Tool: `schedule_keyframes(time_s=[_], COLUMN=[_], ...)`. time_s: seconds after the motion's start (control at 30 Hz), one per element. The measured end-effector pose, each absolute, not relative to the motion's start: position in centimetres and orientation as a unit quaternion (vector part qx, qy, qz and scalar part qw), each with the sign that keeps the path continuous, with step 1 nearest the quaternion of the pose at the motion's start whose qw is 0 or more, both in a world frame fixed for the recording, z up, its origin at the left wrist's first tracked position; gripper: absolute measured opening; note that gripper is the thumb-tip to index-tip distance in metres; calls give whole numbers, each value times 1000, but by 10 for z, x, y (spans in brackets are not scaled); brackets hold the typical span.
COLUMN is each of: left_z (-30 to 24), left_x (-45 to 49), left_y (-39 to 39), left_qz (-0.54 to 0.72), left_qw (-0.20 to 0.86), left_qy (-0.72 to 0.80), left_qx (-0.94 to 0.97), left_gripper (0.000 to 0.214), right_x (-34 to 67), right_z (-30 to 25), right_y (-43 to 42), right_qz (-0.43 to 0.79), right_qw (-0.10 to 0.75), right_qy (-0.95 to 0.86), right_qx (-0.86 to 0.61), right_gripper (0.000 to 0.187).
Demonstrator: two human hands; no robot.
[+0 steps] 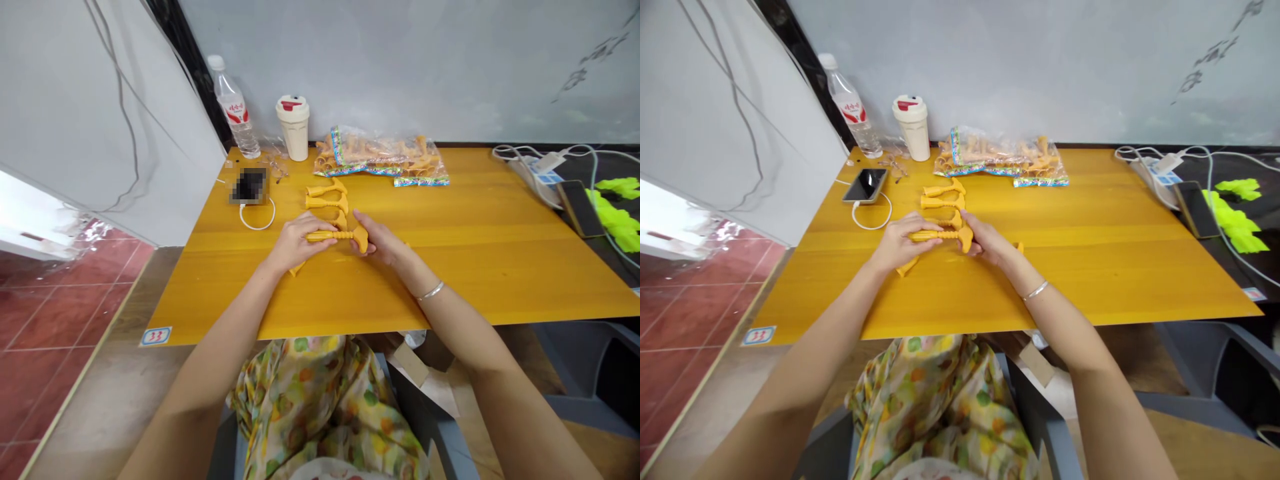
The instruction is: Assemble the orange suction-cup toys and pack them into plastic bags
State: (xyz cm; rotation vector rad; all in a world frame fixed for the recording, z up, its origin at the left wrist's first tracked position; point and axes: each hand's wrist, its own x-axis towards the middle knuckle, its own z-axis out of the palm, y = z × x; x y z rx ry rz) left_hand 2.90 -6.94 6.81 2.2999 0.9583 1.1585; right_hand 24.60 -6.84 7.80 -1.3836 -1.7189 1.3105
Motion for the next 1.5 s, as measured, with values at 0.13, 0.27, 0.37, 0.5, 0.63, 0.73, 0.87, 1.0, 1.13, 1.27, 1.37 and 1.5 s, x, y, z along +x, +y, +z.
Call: schedule_keyframes(time_s=[0.13, 0.27, 0.37, 0.5, 0.63, 0.73, 0.87, 1.0, 1.13, 1.27, 1.37, 1.5], left_z=[67, 68, 69, 67, 64, 64, 65, 67, 63, 50, 41, 39], left_x=[27, 25, 25, 26, 26, 29, 32, 25, 12, 5, 6, 7], left_y=[-68, -68, -70, -71, -71, -72, -73, -65, -51, -39, -36, -39], left_qz=[425, 445, 453, 463, 460, 458, 448, 510, 567, 527, 484, 431], left_qw=[219, 242, 247, 222, 199, 196, 203, 191, 180, 216, 247, 260], left_qy=[398, 430, 419, 403, 397, 392, 393, 455, 482, 466, 464, 471], left_qx=[783, 747, 747, 758, 769, 774, 777, 705, 644, 677, 699, 725], left_gripper=[22, 25, 26, 23, 22, 21, 22, 28, 31, 29, 31, 31], right_x=[251, 260, 260, 252, 243, 241, 244, 247, 244, 237, 235, 249], right_z=[77, 78, 77, 76, 82, 87, 87, 78, 68, 60, 59, 73], right_y=[-69, -70, -70, -73, -79, -79, -76, -73, -73, -72, -70, -66], right_qz=[382, 151, 85, 90, 220, 349, 394, 281, 74, -3, -19, -19], right_qw=[333, 323, 281, 245, 267, 283, 266, 272, 207, 102, 90, 100], right_qy=[-691, -835, -858, -814, -761, -708, -691, -752, -866, -892, -889, -872], right_qx=[-516, -419, -421, -519, -548, -546, -545, -530, -450, -440, -449, -479], right_gripper=[82, 83, 81, 74, 81, 83, 87, 88, 50, 39, 37, 37])
